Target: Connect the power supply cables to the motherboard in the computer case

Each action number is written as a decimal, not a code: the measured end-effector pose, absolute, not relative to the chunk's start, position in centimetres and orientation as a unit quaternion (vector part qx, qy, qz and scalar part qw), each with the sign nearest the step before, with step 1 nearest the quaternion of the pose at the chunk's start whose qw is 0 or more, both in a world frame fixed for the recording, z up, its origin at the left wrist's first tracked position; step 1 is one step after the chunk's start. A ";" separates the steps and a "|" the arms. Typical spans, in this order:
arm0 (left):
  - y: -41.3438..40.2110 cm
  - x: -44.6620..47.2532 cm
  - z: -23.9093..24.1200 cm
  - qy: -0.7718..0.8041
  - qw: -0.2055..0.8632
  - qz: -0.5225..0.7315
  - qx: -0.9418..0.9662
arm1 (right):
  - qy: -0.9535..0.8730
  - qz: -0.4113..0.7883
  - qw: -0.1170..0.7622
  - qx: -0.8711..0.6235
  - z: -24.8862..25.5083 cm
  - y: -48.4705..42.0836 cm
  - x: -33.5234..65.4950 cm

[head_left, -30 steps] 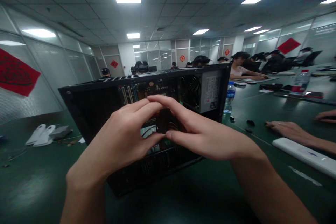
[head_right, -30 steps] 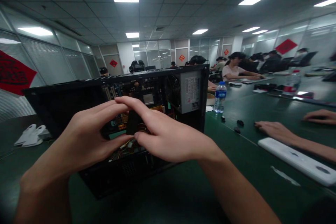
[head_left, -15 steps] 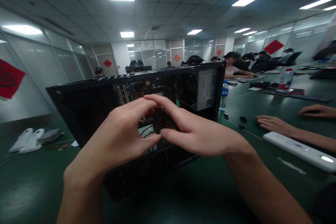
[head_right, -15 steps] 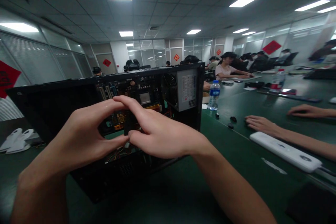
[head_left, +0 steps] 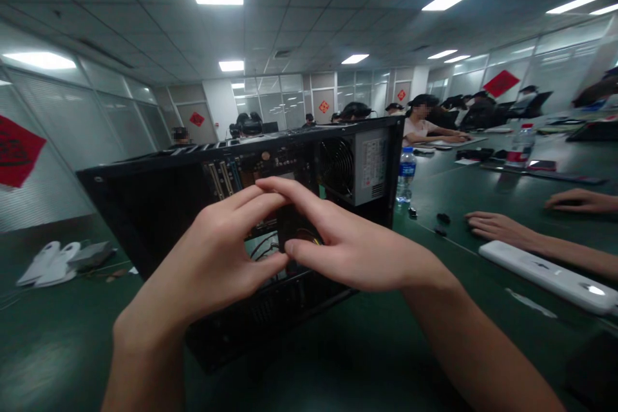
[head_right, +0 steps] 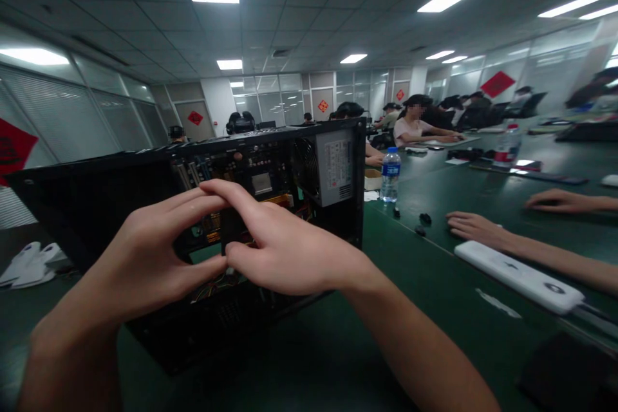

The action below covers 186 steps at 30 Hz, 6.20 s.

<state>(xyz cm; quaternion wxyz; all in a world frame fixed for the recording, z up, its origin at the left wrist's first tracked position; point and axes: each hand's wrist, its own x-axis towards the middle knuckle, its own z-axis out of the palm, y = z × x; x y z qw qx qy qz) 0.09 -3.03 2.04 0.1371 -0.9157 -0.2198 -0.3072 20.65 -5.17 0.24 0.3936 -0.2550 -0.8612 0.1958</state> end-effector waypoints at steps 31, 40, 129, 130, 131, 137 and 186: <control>-3.5 0.1 2.1 -0.210 0.080 -0.344 -0.912 | -0.856 0.257 0.408 -0.185 0.2 -4.9 20.8; -4.2 0.5 1.9 -0.199 0.075 -0.356 -0.910 | -0.833 0.328 0.421 -0.142 -0.3 -4.3 21.3; -2.5 -0.8 2.2 -0.252 0.117 -0.304 -0.911 | -0.854 0.297 0.370 -0.211 -0.4 -3.1 21.1; -2.5 -0.8 2.2 -0.251 0.119 -0.303 -0.912 | -0.853 0.298 0.375 -0.210 -0.5 -3.1 21.1; -2.4 -0.8 2.2 -0.253 0.121 -0.301 -0.912 | -0.850 0.298 0.381 -0.206 -0.5 -3.0 21.0; -2.3 -1.1 2.1 -0.261 0.137 -0.296 -0.909 | -0.831 0.311 0.412 -0.209 -0.9 -2.7 20.0; -2.4 -0.9 2.2 -0.251 0.137 -0.307 -0.908 | -0.830 0.327 0.416 -0.176 -0.6 -3.0 20.2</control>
